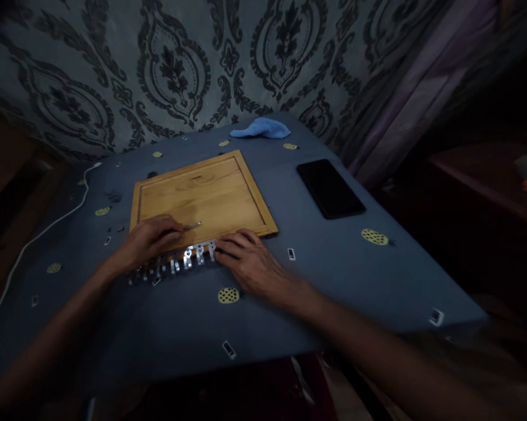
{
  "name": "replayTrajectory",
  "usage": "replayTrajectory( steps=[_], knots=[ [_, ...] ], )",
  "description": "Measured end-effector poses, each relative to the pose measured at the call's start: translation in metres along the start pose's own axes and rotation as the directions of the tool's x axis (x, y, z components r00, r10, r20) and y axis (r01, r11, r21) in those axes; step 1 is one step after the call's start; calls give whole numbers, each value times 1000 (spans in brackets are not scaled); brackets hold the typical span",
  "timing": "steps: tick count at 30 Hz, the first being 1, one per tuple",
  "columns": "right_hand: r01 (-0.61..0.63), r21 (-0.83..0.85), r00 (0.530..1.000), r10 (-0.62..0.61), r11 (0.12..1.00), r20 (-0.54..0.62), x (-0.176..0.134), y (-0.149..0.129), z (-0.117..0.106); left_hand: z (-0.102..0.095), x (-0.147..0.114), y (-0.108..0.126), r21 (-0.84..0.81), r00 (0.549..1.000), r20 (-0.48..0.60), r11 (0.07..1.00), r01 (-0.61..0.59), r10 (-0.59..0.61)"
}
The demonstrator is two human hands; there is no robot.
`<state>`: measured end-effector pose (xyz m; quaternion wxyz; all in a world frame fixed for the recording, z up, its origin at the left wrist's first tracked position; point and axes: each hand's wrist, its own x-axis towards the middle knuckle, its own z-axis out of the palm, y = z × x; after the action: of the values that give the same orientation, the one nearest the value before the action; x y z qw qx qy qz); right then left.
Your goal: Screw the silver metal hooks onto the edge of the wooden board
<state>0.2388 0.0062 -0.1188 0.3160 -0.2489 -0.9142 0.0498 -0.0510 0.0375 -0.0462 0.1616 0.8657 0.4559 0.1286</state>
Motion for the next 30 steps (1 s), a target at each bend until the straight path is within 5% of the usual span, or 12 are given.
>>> replayTrajectory(
  steps=[7, 15, 26, 30],
  knots=[
    [3, 3, 1000, -3, 1000, -15, 1, -1, 1, 5, 16, 18, 73, 991, 112, 994, -81, 72],
    [22, -4, 1000, -22, 1000, 20, 3, -3, -6, 5, 15, 22, 92, 992, 120, 994, -52, 41],
    [11, -13, 1000, -11, 1000, 25, 4, -4, -7, 5, 24, 49, -304, 999, 42, 953, -4, 18],
    [7, -26, 999, -5, 1000, 47, 5, -6, -9, 14, 27, 47, -298, 997, 74, 955, -5, 28]
  ],
)
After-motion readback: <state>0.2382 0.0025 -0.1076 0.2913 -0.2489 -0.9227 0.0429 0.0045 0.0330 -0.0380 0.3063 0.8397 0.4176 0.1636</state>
